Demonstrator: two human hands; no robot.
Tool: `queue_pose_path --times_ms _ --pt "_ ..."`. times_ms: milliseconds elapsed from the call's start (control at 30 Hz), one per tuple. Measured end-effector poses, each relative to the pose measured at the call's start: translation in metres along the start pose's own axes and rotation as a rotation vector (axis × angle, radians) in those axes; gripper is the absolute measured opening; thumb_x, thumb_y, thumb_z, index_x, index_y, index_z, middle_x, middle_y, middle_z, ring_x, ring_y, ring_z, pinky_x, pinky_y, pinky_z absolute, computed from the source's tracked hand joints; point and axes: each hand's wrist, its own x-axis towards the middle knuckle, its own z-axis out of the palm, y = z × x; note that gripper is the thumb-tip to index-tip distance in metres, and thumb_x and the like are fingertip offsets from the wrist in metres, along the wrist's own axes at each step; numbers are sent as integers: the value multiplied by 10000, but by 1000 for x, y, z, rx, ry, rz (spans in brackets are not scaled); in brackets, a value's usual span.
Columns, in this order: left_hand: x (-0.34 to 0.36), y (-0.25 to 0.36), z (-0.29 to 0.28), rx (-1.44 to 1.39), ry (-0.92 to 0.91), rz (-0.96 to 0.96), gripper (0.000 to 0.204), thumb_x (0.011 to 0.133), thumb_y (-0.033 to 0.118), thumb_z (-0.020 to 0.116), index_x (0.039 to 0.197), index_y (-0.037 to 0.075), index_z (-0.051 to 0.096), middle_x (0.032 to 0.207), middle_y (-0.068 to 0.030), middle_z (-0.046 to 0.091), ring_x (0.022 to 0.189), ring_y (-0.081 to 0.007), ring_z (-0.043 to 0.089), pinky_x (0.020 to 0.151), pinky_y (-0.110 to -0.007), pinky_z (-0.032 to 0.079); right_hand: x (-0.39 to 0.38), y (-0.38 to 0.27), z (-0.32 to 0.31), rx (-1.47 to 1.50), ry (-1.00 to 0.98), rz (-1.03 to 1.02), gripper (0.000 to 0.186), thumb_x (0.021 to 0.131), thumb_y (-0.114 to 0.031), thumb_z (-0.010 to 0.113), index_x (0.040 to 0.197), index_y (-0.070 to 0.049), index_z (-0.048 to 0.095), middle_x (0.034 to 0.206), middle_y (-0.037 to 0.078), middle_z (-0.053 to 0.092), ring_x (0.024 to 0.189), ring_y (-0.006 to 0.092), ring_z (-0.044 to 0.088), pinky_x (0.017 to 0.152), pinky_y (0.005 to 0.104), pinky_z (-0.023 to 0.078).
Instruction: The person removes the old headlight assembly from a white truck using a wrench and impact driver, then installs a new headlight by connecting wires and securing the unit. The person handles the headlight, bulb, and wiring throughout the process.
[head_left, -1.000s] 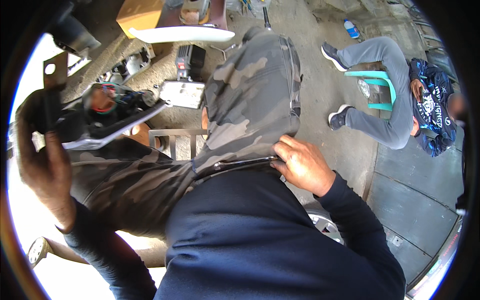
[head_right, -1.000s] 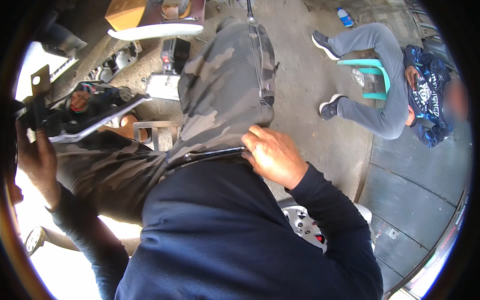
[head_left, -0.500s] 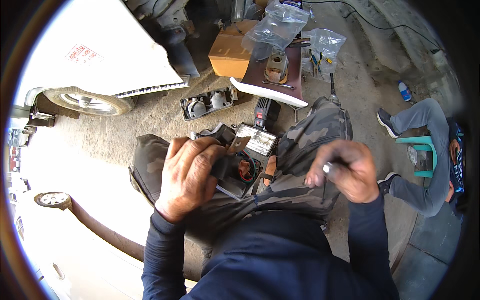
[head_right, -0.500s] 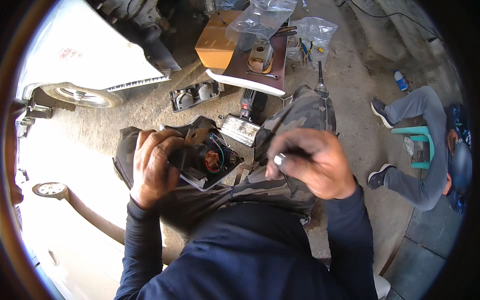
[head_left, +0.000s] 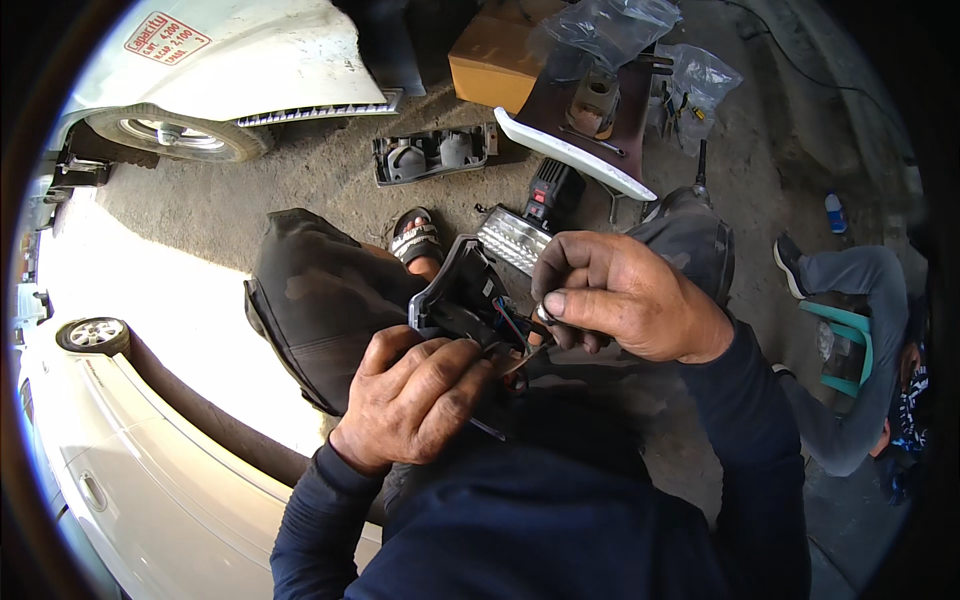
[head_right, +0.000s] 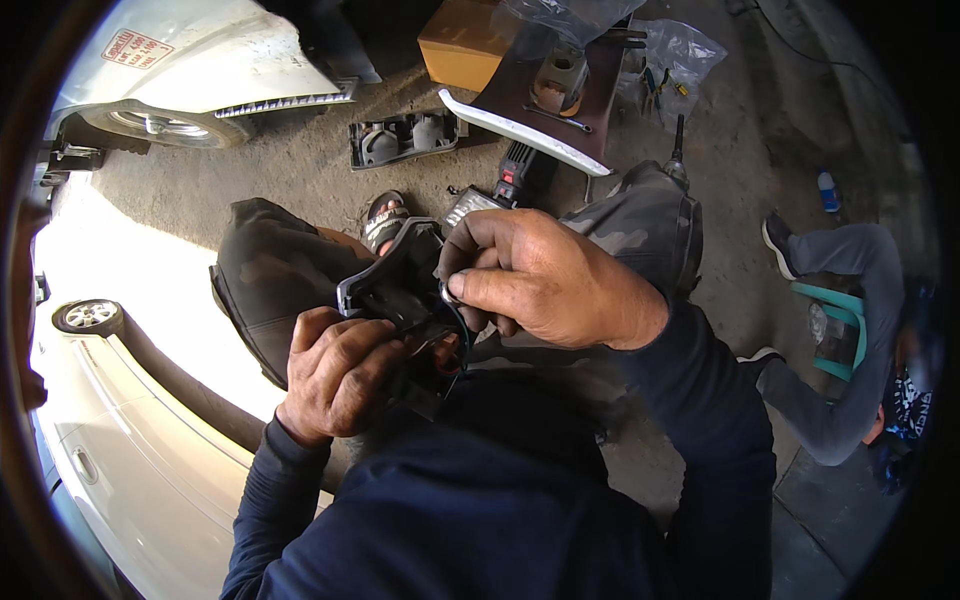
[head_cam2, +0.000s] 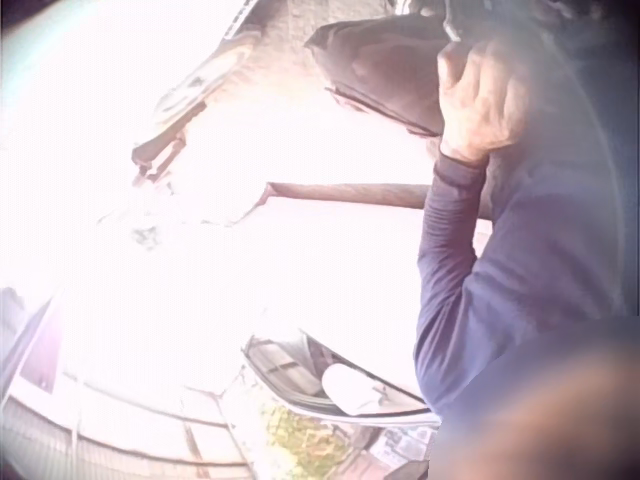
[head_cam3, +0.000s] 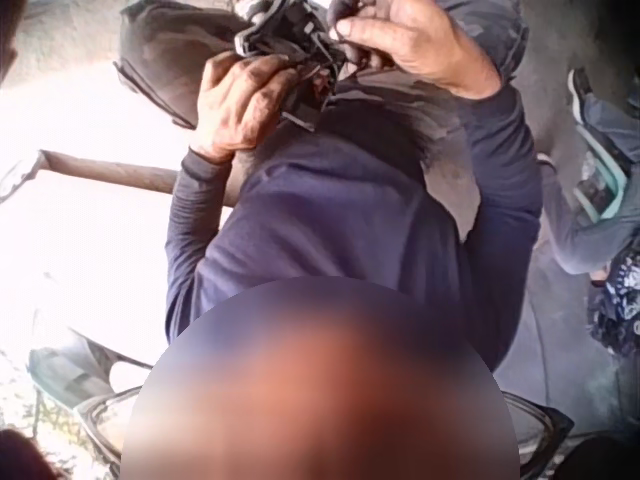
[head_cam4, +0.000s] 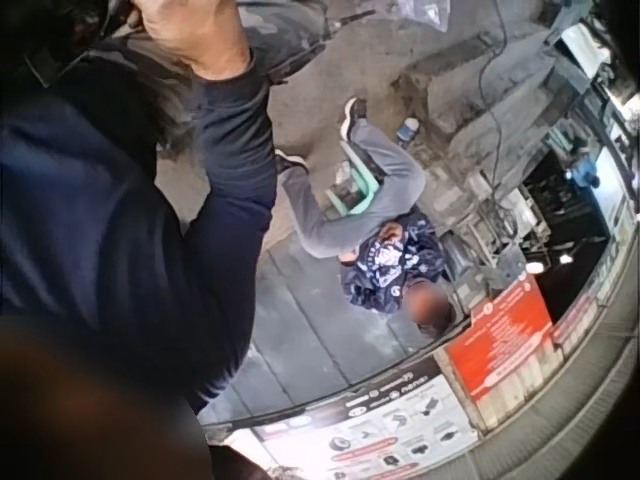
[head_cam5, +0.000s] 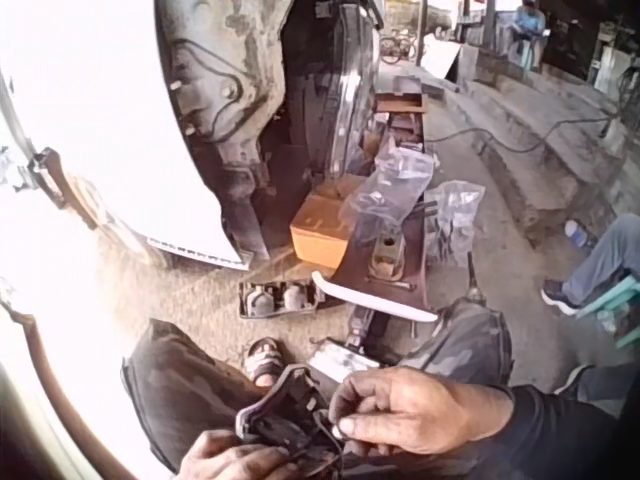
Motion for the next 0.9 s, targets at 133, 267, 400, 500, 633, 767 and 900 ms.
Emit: queue_pose_path --times_ms 133,267,400,500,633,767,900 --pt "2 7 -2 0 -11 -43 364 799 82 764 1150 27 682 1221 -169 732 887 -224 727 779 -368 499 2 6 -2 -17 -62 21 157 1033 -132 671 1126 -10 636 937 28 669 726 76 617 621 224 503" --pt "1 5 -6 20 -64 -66 373 827 152 737 1186 79 664 1260 -113 713 863 -175 699 793 -344 487 1 14 0 79 -68 30 168 1035 -137 676 1138 -9 639 951 43 668 721 88 619 594 234 509" --pt "2 7 -7 13 -64 -55 362 821 161 737 1167 96 651 1213 -98 713 842 -172 688 790 -349 488 -1 19 3 216 48 -18 177 1047 -153 660 1156 -18 630 942 59 666 719 95 627 557 223 493" --pt "6 8 -4 3 -50 -51 358 818 168 740 1158 106 648 1186 -91 711 830 -167 681 777 -348 485 -5 18 0 331 29 46 197 1053 -181 661 1165 -23 624 977 64 662 759 92 637 539 204 472" --pt "11 12 1 -1 -36 -59 338 818 168 740 1140 108 656 1169 -85 712 811 -158 668 754 -348 478 -10 21 0 449 30 66 167 1071 -180 662 1157 -38 646 894 28 682 718 63 636 554 208 477" --pt "15 13 5 -12 -11 -89 317 820 155 733 1127 108 666 1154 -80 715 793 -156 655 747 -349 473 -11 30 1 371 29 12 210 1067 -191 668 1167 -6 670 924 53 687 715 76 638 550 210 469" --pt "16 11 5 -25 -9 -69 391 756 109 784 1122 45 661 1107 -125 731 752 -198 665 707 -364 447 -30 42 -3 280 203 -7 191 1066 -173 672 1133 6 683 926 69 706 691 78 642 536 202 457"
